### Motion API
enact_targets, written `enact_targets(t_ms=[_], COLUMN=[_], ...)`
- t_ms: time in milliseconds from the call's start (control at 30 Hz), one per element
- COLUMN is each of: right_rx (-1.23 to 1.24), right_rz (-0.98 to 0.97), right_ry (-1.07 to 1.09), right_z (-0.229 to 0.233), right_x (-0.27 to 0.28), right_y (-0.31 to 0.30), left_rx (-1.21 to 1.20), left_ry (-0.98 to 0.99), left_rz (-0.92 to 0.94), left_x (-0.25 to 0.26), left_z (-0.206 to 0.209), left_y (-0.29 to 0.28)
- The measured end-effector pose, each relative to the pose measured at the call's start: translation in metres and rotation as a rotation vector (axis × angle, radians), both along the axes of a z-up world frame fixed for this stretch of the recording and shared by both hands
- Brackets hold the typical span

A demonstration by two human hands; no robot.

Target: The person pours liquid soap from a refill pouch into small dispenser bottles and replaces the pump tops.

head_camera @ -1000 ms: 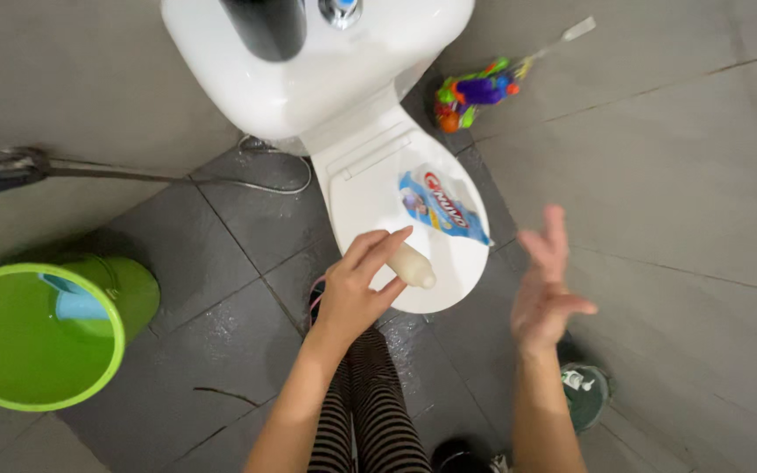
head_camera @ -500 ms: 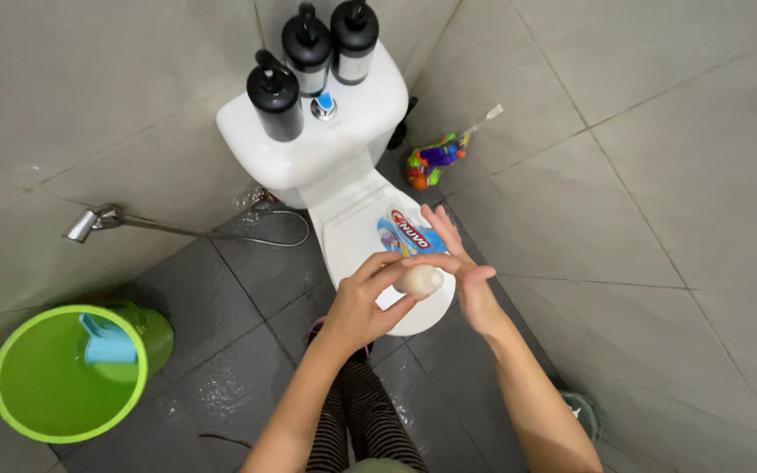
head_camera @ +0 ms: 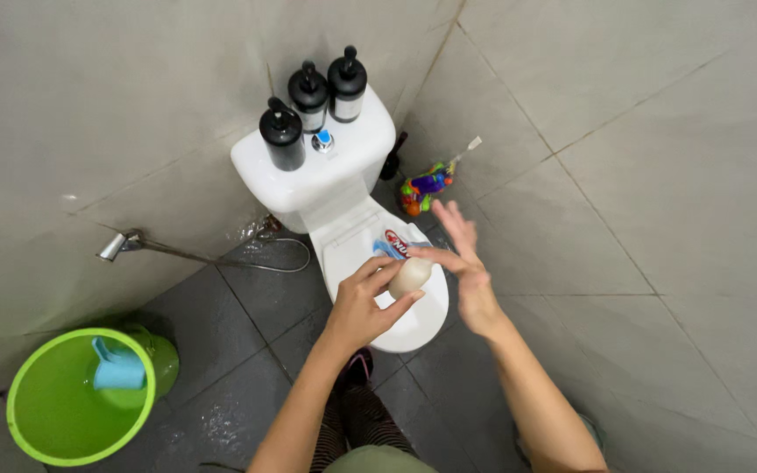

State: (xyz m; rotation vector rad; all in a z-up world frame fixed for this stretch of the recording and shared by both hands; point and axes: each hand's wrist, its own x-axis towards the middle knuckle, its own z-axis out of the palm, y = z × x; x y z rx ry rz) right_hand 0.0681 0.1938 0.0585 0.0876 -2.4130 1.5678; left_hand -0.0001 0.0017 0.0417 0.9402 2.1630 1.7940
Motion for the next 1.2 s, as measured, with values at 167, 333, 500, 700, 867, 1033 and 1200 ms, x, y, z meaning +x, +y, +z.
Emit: enact_targets(t_ms=[167,333,500,700,867,1033,1200], right_rx=[0.78,1.271,1.034,1.163,1.201,0.278,-0.304], right_rz=[-0.255,-0.346,-0.342,-0.37,-0.404,-0.277,-0.056], right_ry=[0.121,0.293,0.281,0.365,0.405,0.26,0.09], right_z=[0.022,0.03,0.051,0.066,0.072,0.098,0.119], right_x=[-0.001,0.003,0.008,0.005,0.016,0.027,0.016], right_y=[0.006,0.018,0.02,0.013,0.015,-0.003,-0.021], left_rx=[0.041,0.115,0.086,0.064,0.023,0.223,0.165], left_ry=[-0.031,-0.013,-0.008,0.065,0.068,0.131,0.133], left_rz=[0.011,0.032,0.031,0.025,0.007,-0.099,-0.088], left_x=[-0.004,-0.006,-0.007,-0.005,-0.008,-0.015,-0.012], left_z=[0.024,0.049,0.069,0.082,0.089,0.108,0.128], left_y=[0.0,0.0,0.001,0.005,0.001,0.003,0.014])
